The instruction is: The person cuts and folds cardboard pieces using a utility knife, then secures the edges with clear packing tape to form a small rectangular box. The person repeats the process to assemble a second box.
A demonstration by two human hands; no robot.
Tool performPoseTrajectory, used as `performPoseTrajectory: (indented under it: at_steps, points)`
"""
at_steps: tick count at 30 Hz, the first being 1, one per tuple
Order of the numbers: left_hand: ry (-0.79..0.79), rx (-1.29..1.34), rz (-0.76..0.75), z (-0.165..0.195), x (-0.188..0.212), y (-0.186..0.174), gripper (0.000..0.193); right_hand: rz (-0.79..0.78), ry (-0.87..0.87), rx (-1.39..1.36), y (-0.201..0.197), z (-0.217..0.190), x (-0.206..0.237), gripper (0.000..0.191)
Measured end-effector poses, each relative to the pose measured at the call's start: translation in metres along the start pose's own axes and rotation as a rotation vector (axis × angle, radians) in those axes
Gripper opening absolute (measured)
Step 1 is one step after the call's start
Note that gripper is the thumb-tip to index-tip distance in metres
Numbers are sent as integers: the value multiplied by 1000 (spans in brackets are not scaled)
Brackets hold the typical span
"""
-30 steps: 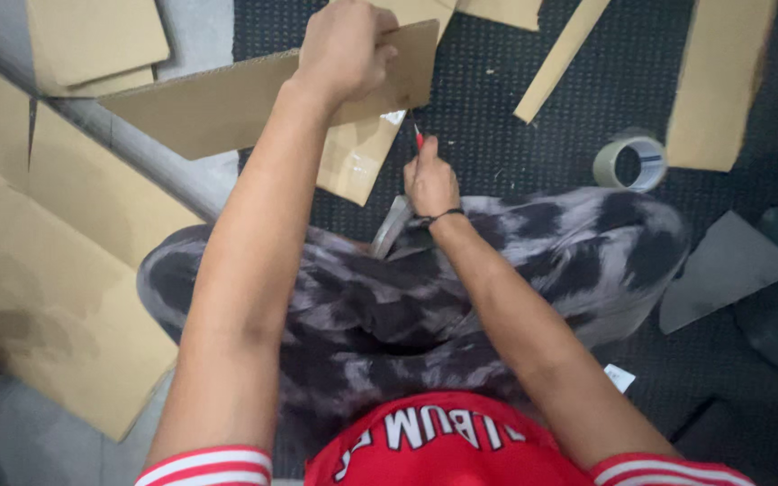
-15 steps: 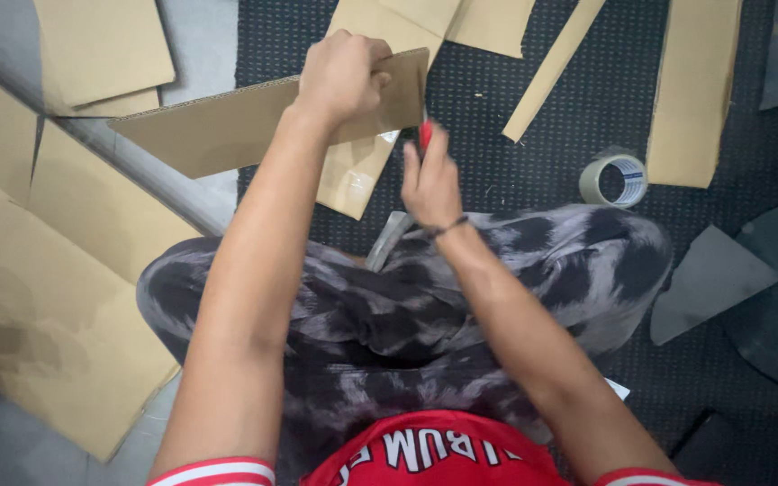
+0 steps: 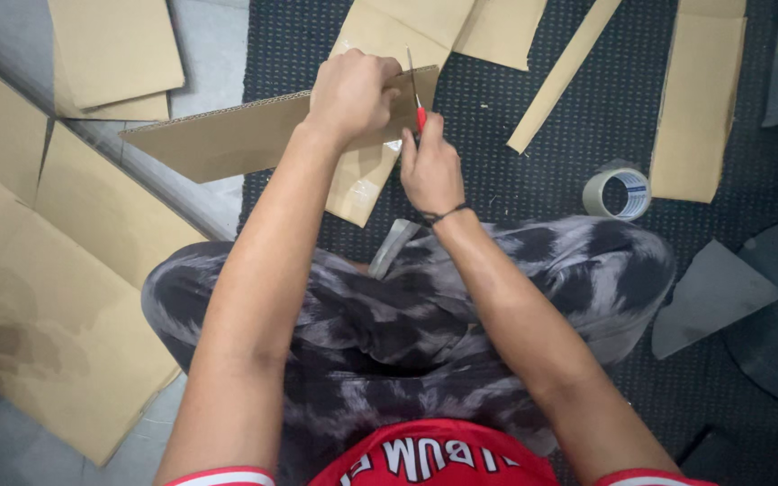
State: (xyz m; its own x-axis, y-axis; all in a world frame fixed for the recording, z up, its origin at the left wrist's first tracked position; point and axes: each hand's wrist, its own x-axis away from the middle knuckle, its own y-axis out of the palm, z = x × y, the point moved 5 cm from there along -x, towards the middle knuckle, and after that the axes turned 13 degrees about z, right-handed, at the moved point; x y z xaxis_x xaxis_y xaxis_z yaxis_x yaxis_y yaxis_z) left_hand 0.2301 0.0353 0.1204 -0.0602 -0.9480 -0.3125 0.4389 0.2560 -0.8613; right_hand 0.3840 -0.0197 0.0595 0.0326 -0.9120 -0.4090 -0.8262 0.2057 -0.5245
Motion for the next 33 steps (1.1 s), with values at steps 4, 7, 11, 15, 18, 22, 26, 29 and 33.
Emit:
performPoseTrajectory:
  at_steps: [4,7,11,15,18,22,26,29,33]
  points:
    - [15,0,22,5,3,-3,11,-72,65,148,6,5,-9,29]
    - [19,16,43,6,5,-4,11,-59,35,163,10,7,-14,29]
    - [14,2,40,7,6,-3,10,-57,55,155,17,17,-8,30]
    - [11,-6,67,8,7,-3,11,-56,92,189,25,33,10,29]
    - [-8,20,67,9,8,-5,15,-64,153,203,32,44,28,36]
    - [-1,-17,34,12,8,-12,13,-124,254,245,43,58,51,31]
    - [-23,-48,-10,22,6,-13,29,-188,319,249,49,73,56,30]
    - [-10,3,-22,39,-1,-5,25,-195,295,231,44,76,55,30]
    - [-58,-63,-78,44,3,7,15,-234,305,249,37,66,55,31]
